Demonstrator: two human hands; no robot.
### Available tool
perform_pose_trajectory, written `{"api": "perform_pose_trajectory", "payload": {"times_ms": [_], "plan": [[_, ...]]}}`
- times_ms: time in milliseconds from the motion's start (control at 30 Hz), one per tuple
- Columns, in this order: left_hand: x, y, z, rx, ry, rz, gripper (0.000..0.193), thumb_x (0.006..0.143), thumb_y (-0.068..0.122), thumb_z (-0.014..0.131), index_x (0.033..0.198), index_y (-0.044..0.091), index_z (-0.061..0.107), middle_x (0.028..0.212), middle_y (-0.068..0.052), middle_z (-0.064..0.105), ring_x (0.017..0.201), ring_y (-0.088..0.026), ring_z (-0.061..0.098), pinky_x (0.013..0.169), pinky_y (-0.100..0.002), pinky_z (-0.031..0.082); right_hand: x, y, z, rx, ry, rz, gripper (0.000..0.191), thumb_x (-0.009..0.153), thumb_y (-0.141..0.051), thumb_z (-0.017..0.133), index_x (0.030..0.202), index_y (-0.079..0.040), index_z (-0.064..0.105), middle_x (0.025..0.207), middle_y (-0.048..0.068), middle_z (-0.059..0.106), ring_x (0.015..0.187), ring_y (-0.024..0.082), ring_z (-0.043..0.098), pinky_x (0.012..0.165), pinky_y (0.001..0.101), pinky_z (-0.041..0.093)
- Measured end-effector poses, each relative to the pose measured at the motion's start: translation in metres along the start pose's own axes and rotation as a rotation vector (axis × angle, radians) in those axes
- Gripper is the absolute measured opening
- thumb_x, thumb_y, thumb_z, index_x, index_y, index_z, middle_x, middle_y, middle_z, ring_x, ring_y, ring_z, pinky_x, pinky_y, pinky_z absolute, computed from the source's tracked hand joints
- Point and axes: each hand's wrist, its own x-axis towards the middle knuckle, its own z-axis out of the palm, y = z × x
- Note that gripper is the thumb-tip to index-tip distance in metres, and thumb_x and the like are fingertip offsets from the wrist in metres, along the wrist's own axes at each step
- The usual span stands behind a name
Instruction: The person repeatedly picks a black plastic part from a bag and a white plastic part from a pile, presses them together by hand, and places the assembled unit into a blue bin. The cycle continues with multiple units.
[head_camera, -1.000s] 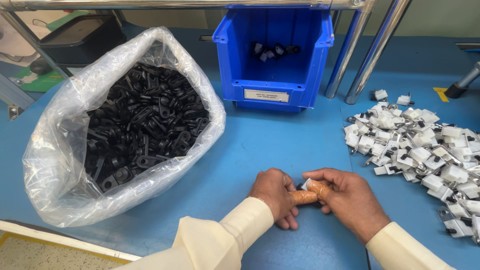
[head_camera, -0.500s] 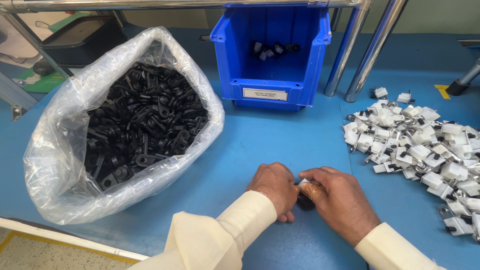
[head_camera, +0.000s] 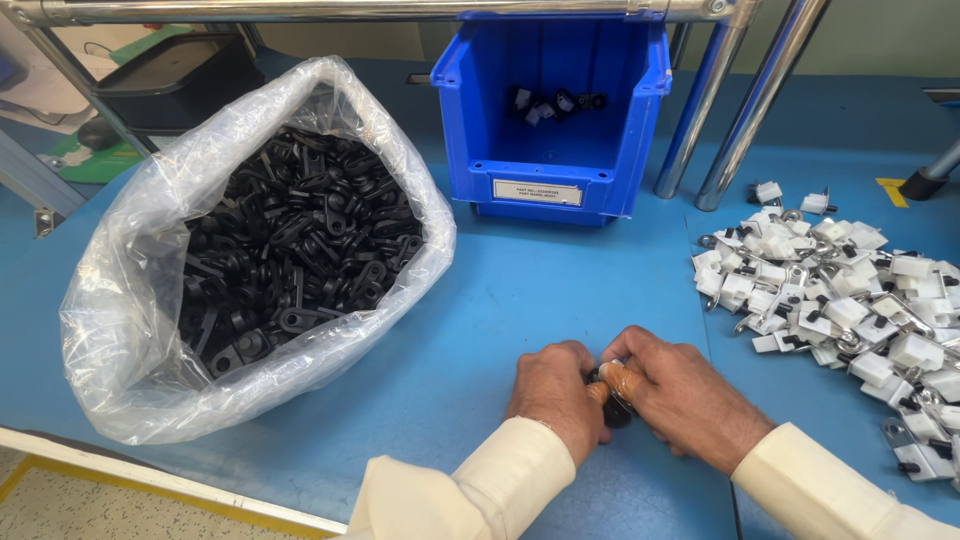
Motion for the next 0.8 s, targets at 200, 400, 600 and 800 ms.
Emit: {"api": "perform_pose_trajectory", "payload": {"times_ms": [200,400,600,800], "plan": [[-0.001,-0.012,0.006,-0.091,0.030,0.066,0.010,0.090,-0.002,0.067,0.099,0.002,0.065,0.080,-0.012,0.077,0.068,-0.017,0.077,0.061,-0.031,0.062,-0.005,0.000,0.012,0.137,0.112,0.045,0.028,0.101,-0.032,0.061,0.104,-0.005,0.067,0.059,0.011,0.061,0.038,0.018,0.049,0.035,0.0357,0.037],[-0.003,-0.026,0.006,-0.181,0.020,0.169,0.012,0.093,0.003,0.065,0.104,0.006,0.067,0.075,-0.008,0.075,0.067,-0.013,0.077,0.059,-0.029,0.061,-0.007,0.000,0.021,0.311,0.166,0.124,0.027,0.099,-0.030,0.065,0.105,-0.004,0.068,0.064,0.011,0.062,0.042,0.017,0.050,0.036,0.0349,0.038],[0.002,-0.026,-0.002,-0.040,-0.075,0.165,0.040,0.085,0.017,0.087,0.114,0.010,0.062,0.085,-0.007,0.073,0.075,-0.016,0.071,0.065,-0.028,0.059,-0.011,-0.003,0.027,0.357,0.214,0.107,0.025,0.097,-0.027,0.067,0.103,-0.004,0.067,0.066,0.010,0.068,0.043,0.017,0.052,0.035,0.0344,0.040],[0.005,-0.024,-0.001,-0.527,-0.076,-0.055,0.033,0.088,0.005,0.074,0.117,0.009,0.061,0.085,-0.009,0.073,0.075,-0.016,0.075,0.065,-0.031,0.066,-0.005,0.002,0.022,0.465,0.154,-0.005,0.031,0.092,-0.032,0.073,0.102,-0.003,0.066,0.068,0.005,0.065,0.047,0.012,0.052,0.036,0.0295,0.037]]}}
